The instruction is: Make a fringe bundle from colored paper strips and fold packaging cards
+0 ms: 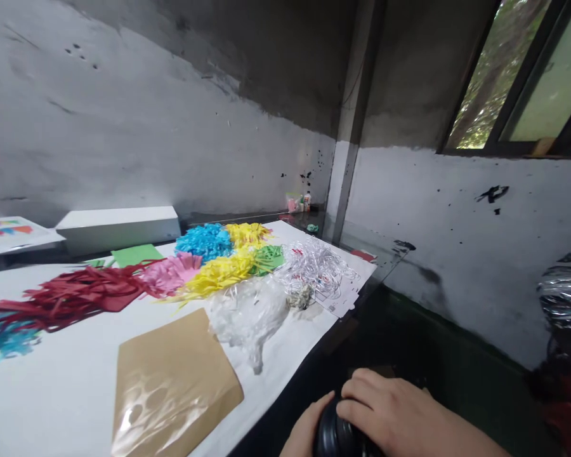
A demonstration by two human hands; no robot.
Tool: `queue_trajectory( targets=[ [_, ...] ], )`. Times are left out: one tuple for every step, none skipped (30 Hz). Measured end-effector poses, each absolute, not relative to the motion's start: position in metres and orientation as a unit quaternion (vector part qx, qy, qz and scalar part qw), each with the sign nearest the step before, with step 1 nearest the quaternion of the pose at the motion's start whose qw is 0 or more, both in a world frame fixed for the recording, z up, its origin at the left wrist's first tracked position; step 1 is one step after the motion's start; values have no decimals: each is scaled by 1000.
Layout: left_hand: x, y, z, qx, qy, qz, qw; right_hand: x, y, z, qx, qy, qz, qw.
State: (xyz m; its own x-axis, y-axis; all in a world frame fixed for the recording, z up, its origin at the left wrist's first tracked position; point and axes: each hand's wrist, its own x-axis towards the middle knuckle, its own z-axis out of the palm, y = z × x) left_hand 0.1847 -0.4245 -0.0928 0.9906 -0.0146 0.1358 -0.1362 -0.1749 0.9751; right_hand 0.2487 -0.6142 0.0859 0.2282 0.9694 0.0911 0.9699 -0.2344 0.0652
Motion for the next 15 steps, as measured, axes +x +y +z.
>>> queue_trajectory(
  targets=[
    [187,-425,-97,768,-48,49,637,246,-611,88,-809,-588,-27,-2],
    [190,-425,-102,773,-47,49,631,244,-608,92,-838,-546,3,-4],
    [193,-425,-107,780,-43,49,622,241,-605,97,-868,-496,32,-4],
    [196,-425,-112,789,-39,47,611,239,-602,102,-893,-445,59,1],
    [198,-426,-116,798,-34,47,600,237,-600,106,-913,-400,84,9],
    [198,-425,-119,804,-31,49,592,235,-598,111,-923,-368,109,17],
    [198,-425,-121,806,-31,57,589,234,-598,114,-923,-360,132,24],
    [197,-424,-120,804,-33,65,590,233,-598,117,-915,-373,152,33],
    [196,-424,-119,800,-37,71,595,233,-599,119,-902,-396,169,41],
    [193,-423,-116,794,-43,72,602,233,-600,120,-891,-414,179,47],
    [191,-423,-112,790,-47,73,607,233,-601,119,-891,-414,178,50],
    [188,-423,-107,787,-50,74,610,234,-602,118,-902,-393,168,50],
    [186,-423,-102,787,-49,75,611,234,-603,116,-920,-355,158,48],
    [184,-423,-98,787,-46,76,611,235,-603,113,-935,-318,152,45],
    [182,-424,-94,786,-40,75,612,236,-605,111,-940,-303,153,46]
  ],
)
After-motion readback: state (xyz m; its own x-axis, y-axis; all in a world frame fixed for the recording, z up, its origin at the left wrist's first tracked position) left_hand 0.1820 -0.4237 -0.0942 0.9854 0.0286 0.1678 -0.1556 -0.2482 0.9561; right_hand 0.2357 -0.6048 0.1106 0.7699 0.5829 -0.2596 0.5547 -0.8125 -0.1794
